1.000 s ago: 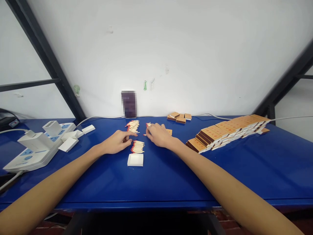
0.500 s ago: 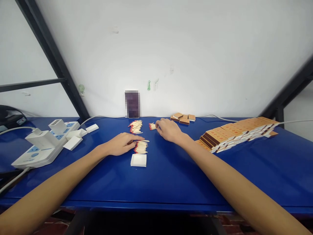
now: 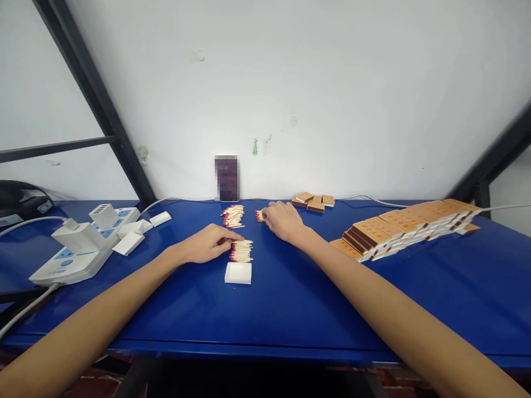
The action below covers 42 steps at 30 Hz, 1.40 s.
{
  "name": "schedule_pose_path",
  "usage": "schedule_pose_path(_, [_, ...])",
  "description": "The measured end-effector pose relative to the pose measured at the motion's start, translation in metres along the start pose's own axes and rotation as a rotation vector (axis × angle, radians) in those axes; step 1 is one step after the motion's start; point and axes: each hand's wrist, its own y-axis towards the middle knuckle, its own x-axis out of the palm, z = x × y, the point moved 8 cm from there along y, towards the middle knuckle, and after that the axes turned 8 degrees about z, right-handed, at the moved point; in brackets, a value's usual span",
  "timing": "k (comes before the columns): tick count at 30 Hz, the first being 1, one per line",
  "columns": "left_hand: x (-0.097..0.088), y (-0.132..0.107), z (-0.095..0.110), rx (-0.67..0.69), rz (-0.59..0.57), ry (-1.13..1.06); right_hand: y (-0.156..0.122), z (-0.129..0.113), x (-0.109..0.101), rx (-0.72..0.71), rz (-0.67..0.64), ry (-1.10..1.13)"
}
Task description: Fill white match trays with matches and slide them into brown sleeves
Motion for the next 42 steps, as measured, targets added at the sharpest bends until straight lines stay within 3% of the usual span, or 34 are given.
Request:
schedule_pose_path(37, [-0.0012, -0.0002, -0.0001, -0.01, 0.006, 0.01, 0.0013, 0.0022, 0.0086, -0.007, -0.008, 0.082])
schedule_pose_path(42, [-0.0004, -0.0012, -0.0051, -0.063, 0.013, -0.002, 0.0014, 0.0024, 0.0086, -0.006, -0.01, 0.094])
